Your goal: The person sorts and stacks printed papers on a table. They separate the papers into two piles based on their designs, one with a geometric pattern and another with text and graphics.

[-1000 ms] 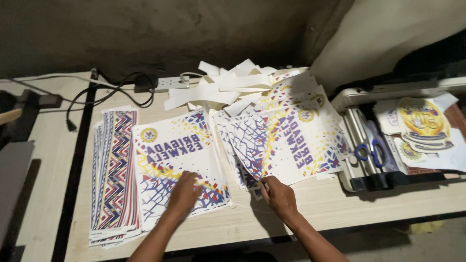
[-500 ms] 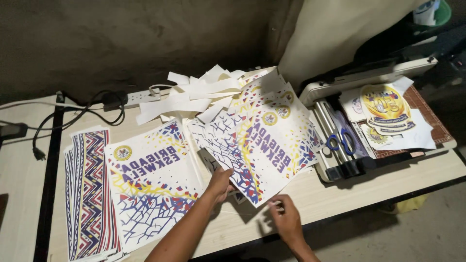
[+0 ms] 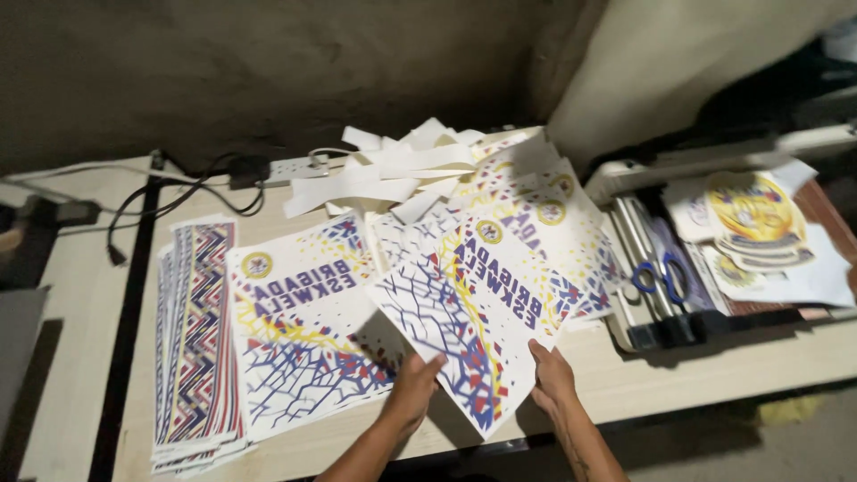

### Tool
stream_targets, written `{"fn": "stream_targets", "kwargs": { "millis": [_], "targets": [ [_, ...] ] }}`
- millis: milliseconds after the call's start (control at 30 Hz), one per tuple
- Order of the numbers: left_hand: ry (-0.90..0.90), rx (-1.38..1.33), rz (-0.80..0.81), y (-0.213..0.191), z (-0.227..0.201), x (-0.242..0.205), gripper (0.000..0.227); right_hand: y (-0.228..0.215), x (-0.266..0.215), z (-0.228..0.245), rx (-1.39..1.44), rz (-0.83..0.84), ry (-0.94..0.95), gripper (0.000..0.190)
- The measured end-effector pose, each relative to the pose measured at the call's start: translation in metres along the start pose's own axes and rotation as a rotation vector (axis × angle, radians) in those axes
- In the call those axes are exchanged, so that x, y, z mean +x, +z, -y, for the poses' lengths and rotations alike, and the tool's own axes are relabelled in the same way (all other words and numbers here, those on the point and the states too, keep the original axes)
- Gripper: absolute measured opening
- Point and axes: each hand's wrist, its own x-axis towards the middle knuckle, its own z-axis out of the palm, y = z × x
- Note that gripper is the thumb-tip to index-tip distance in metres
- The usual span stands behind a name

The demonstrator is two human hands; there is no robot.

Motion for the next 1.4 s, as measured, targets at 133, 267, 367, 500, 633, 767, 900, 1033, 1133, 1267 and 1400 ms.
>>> {"fn": "stream_targets", "kwargs": {
  "millis": [133,267,367,500,633,767,900,1033,1133,1267,1400],
  "targets": [
    [0.204,-0.075,0.128,-0.048,0.021,-0.008,0.058,0.021,-0.008,0.007,-0.095,0.05,-0.033,0.046],
    [0.188,-0.558,-0.006,-0.104,0.004,-0.024,0.064,0.032,-0.007,0.01,-0.243,0.11,-0.051,0.047],
    [0.235,-0.741,-0.014,-0.141,-0.011,-0.045,0.07,0.06,-0.02,0.019,-0.352,0.171,-0.047,0.048],
    [0.246,-0.527,0.106,-0.197,0.008,-0.04,0.052,0.092,-0.008,0.013,-0.472,0.31,-0.038,0.049],
    [0.283,-0.122,-0.089,-0.224,0.01,-0.045,0.036,0.156,-0.005,0.003,-0.66,0.382,-0.064,0.049],
    [0.28,-0.021,-0.428,-0.255,0.009,-0.04,0.026,0.227,0.0,-0.018,-0.858,0.394,-0.11,0.046],
    [0.288,0.32,-0.717,-0.301,0.019,-0.019,0.024,0.255,0.027,-0.057,-1.044,0.342,-0.167,0.048],
    [0.582,0.314,-0.764,-0.298,0.004,-0.031,0.028,0.266,0.037,-0.081,-1.121,0.334,-0.212,0.049],
    [0.603,0.824,-0.926,-0.273,-0.022,-0.054,0.062,0.271,0.034,-0.092,-1.238,0.251,-0.251,0.047],
    [0.473,1.19,-0.492,-0.254,-0.021,-0.06,0.057,0.272,0.022,-0.101,-1.312,0.199,-0.275,0.049],
    [0.431,1.325,-0.258,-0.241,-0.004,-0.037,0.064,0.256,0.025,-0.096,-1.356,0.222,-0.41,0.052]
  ]
}}
